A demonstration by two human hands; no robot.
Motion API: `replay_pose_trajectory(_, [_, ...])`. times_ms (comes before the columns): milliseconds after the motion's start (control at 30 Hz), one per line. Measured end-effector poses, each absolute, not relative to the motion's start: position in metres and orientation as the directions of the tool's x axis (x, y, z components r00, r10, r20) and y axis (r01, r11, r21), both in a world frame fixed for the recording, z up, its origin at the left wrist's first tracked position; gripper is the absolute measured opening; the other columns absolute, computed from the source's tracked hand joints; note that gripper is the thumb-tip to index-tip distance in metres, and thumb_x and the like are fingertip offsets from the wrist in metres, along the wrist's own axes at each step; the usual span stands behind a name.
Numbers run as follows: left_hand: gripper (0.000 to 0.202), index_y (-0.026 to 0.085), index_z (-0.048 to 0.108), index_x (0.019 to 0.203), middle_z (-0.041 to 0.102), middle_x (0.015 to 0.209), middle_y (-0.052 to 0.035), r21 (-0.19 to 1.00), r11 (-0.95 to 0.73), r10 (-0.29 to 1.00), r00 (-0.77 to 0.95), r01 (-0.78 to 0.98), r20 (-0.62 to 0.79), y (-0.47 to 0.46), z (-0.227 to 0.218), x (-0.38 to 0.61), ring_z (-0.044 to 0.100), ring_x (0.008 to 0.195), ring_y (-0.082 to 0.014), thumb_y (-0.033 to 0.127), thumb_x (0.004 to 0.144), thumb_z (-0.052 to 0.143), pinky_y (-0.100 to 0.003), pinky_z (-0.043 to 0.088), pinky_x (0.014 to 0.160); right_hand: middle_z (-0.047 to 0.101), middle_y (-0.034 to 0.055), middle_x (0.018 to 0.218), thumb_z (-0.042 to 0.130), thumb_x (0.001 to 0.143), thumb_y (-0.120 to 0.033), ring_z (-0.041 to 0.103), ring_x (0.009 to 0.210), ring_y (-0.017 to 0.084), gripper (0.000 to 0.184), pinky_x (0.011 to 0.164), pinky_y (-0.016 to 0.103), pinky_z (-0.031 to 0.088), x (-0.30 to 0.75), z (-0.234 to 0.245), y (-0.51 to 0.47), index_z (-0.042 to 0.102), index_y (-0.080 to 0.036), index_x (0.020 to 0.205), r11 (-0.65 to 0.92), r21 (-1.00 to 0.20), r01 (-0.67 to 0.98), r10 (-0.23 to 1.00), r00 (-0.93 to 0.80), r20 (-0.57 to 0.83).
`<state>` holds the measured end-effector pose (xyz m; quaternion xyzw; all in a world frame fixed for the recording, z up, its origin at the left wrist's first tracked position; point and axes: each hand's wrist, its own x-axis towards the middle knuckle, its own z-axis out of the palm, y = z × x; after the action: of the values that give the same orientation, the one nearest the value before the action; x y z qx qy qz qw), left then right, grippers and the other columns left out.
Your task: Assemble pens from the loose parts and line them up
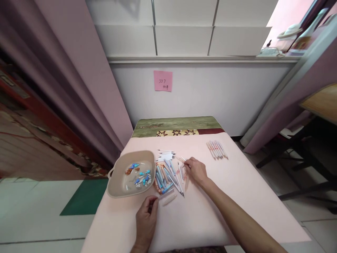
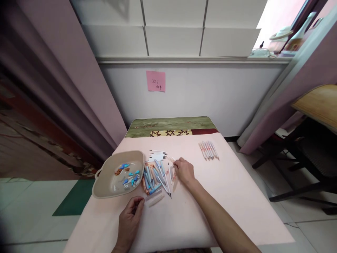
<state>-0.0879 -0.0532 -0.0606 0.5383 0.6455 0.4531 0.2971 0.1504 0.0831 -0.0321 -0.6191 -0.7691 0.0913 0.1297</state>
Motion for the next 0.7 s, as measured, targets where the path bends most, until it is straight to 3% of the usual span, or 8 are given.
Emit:
replay_pose_trajectory(267, [0.025, 0.02, 0.065, 0.084, 0.069, 0.077, -0.0026, 0.918, 0.031, 0.961, -0.263, 0.396, 0.081, -0.055, -0.055, -0.089, 0.065, 0.07, -0.0193, 0.043, 0.081, 0.058, -0.027, 0.051, 0.065, 0.065, 0.0073, 0.093, 0.057, 0.086, -0.017, 0.056, 0.092, 0.02, 0.013, 0.075, 0.029, 0.034, 0.145, -0.024, 0.116, 0.07, -0.02, 0.084, 0.509, -0.141, 0.849, 0.858, -0.514, 0.0])
replay_pose_trajectory(700, [0.024, 0.02, 0.066, 0.085, 0.069, 0.079, -0.0024, 0.888, -0.006, 0.972, -0.206, 0.46, 0.113, -0.057, -0.053, -0.084, 0.065, 0.071, -0.0191, 0.042, 0.083, 0.057, -0.027, 0.051, 0.066, 0.065, 0.0075, 0.089, 0.047, 0.093, -0.013, 0.057, 0.083, 0.02, 0.012, 0.077, 0.031, 0.032, 0.167, -0.014, 0.103, 0.058, -0.016, 0.096, 0.613, -0.054, 0.788, 0.79, -0.613, 0.01])
